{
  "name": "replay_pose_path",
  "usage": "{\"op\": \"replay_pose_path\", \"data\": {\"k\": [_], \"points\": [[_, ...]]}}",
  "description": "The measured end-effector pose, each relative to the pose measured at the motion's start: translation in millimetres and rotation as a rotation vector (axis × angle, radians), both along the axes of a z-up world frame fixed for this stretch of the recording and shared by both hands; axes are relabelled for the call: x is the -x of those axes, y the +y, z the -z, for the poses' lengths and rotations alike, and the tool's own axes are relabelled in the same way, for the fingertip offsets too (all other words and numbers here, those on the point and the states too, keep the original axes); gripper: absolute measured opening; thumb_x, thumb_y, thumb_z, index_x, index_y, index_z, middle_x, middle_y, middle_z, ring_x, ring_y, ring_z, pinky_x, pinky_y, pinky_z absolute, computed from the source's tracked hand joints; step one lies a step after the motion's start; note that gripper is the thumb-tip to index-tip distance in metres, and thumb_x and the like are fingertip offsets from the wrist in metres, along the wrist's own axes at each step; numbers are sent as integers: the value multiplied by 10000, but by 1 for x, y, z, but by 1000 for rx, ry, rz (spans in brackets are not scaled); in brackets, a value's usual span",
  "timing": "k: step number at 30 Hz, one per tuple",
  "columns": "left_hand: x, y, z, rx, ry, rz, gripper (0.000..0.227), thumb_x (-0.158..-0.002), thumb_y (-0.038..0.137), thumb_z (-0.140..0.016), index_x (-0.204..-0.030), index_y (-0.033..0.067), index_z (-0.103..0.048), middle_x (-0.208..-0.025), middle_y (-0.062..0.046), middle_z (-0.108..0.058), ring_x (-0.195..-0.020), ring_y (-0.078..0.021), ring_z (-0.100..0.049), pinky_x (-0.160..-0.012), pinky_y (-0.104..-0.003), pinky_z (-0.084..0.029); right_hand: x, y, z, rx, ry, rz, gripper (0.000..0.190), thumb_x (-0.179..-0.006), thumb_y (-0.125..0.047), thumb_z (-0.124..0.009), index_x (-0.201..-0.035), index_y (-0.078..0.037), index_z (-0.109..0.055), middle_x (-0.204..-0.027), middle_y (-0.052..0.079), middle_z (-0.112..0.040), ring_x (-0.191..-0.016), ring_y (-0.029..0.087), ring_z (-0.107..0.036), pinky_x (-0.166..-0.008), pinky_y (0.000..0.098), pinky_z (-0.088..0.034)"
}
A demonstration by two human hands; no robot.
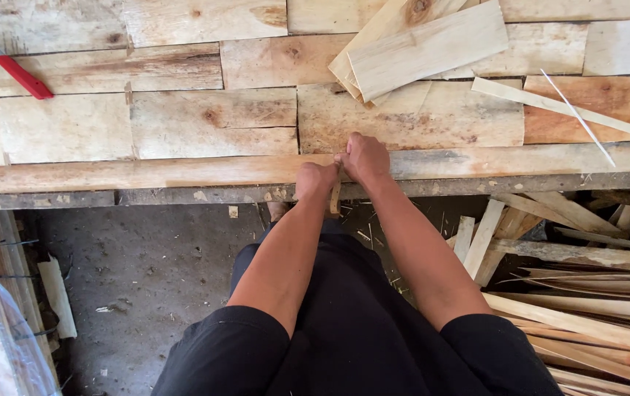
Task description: Patching gaps in a wooden panel surface using wood strips, glue, and a utility knife.
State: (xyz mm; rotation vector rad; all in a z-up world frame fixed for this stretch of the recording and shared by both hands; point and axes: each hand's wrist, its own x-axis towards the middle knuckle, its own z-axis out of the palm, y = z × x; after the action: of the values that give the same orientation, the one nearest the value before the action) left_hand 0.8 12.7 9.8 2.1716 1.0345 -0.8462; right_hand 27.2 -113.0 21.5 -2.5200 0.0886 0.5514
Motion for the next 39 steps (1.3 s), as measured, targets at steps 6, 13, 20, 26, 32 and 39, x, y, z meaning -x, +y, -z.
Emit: {"op": "replay_pose_path", "data": {"k": [6,13,20,26,32,39], "points": [[8,5,19,1,-66,87,563,-833,543,-755,-924,-13,-771,-910,-198,-761,-917,-335,-757,-810,-437,-602,-3,-1,0,14,11,-11,367,-787,-380,-868,-867,-78,-677,-874,156,-737,-868,364,-708,-775,481,-552],[24,-2,-17,98,-41,-46,284,-757,283,-729,-656,24,-782,-642,-59,-759,-679,-191,-777,-739,-335,-628,-2,-1,2,11,53,-8,398,-798,-402,-864,-903,-72,-668,-870,160,-736,-848,352,-710,-758,479,-550],[31,1,-7,174,-19,-173,229,-761,232,-739,-649,33,-768,-638,-64,-744,-653,-185,-759,-688,-339,-622,1,-1,5,-8,24,22,392,-778,-404,-863,-873,-76,-669,-836,150,-725,-825,356,-701,-736,485,-542],[30,-7,-33,96,-35,-181,212,-759,227,-766,-636,55,-781,-646,-57,-739,-641,-173,-710,-686,-327,-570,10,-6,16,-66,-111,-6,386,-774,-395,-866,-841,-74,-662,-790,136,-713,-777,358,-688,-693,489,-526],[34,0,23,296,-65,-374,165,-780,109,-780,-672,-6,-731,-643,-101,-732,-554,-173,-694,-519,-335,-532,11,-6,25,-74,-148,-2,377,-779,-393,-868,-836,-82,-663,-794,134,-712,-788,355,-686,-692,486,-524],[32,5,40,422,-53,-414,130,-847,57,-720,-790,-58,-696,-632,-135,-727,-485,-165,-681,-391,-319,-467,7,-4,21,-35,-90,-5,392,-794,-409,-859,-857,-82,-653,-806,145,-708,-786,360,-684,-691,486,-525]]}}
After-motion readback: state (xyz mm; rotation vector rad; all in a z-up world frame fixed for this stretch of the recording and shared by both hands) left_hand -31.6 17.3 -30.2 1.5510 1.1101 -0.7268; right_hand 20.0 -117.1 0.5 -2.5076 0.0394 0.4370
